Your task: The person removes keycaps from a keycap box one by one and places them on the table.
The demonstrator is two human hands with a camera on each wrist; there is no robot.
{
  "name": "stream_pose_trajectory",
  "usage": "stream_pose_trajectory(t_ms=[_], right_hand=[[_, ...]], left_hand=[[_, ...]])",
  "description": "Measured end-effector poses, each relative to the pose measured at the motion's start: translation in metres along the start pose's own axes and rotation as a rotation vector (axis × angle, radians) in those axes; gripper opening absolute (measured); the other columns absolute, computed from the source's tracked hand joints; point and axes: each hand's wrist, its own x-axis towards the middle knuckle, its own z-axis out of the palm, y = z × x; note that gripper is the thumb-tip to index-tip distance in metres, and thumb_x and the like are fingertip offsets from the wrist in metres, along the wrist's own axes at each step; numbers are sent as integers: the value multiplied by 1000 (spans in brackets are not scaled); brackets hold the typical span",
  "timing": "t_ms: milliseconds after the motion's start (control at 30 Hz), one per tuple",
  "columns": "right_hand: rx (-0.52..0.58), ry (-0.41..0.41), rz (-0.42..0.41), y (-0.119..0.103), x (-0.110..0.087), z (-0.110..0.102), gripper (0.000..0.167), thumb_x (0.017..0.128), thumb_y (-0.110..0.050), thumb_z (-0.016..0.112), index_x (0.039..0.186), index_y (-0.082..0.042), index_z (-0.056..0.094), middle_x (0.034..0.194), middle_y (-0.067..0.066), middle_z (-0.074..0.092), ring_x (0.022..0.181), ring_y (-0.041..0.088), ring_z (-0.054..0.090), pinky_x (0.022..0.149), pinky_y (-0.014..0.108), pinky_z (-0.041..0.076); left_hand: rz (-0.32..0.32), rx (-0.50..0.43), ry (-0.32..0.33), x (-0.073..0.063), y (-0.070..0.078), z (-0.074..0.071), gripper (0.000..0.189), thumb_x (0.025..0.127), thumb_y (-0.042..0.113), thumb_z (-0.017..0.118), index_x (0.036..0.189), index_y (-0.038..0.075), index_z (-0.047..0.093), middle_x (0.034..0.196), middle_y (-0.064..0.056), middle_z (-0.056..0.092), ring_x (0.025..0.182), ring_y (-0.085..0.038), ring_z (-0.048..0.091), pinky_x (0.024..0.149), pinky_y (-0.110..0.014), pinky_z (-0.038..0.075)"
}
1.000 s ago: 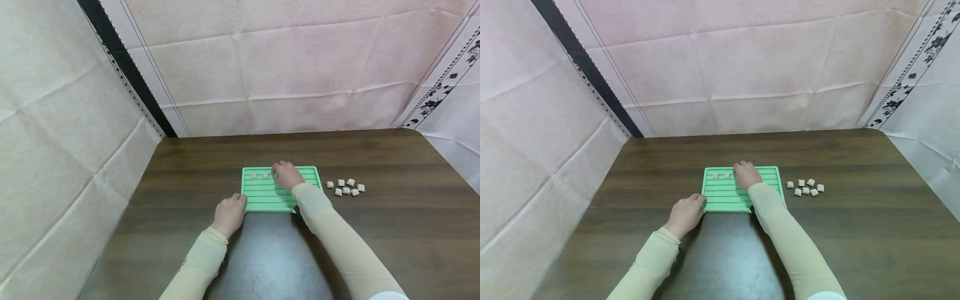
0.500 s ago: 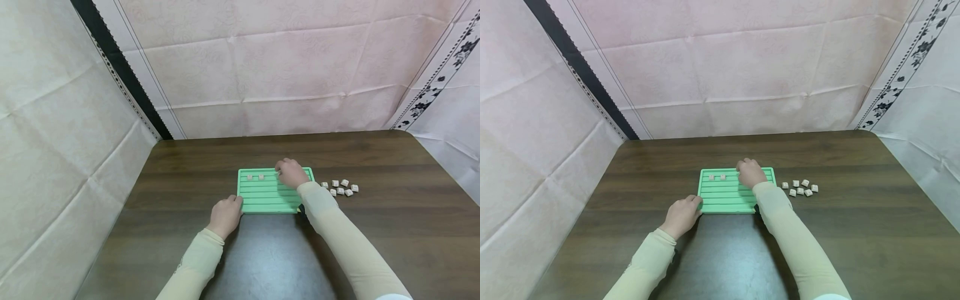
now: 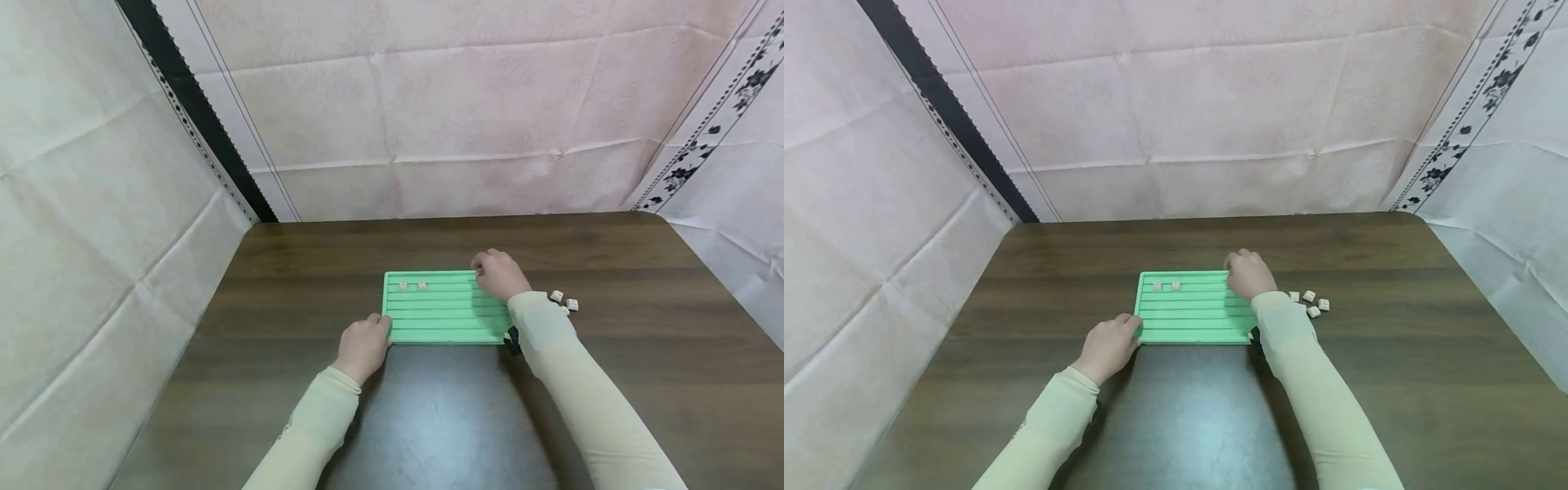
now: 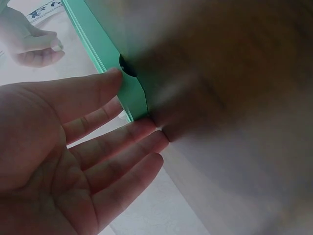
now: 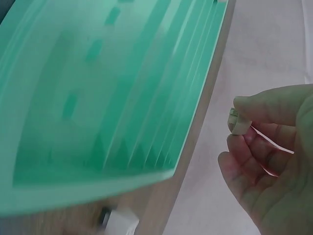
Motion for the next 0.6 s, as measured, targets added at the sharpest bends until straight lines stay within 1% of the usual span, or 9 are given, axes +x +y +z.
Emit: stream_pose_trajectory(t_ms=[200, 400, 600], right_hand=[[14, 8, 34, 19, -11, -11, 30, 91, -7, 40, 113, 2, 59, 112, 20, 55, 102, 37, 51, 84, 49, 42], [26, 25, 96, 42, -26, -24, 30, 92, -8, 39, 114, 3, 57, 112, 22, 53, 104, 38, 50, 85, 52, 41], [13, 50, 142, 61, -42, -39, 29, 92, -8, 41, 113, 4, 57, 108, 22, 54, 100, 38, 50, 84, 53, 41]], left_hand=[[-14, -7, -29, 1, 2, -3, 18, 82, 22, 69, 90, 8, 61, 84, -7, 65, 60, -18, 58, 50, -29, 46], [-30, -7, -42, 1, 3, -2, 18, 82, 22, 69, 92, 9, 62, 84, -7, 65, 61, -18, 58, 51, -29, 46], [-21, -1, -41, 0, 4, -2, 19, 82, 21, 69, 93, 8, 62, 85, -7, 65, 61, -18, 58, 50, -29, 45]])
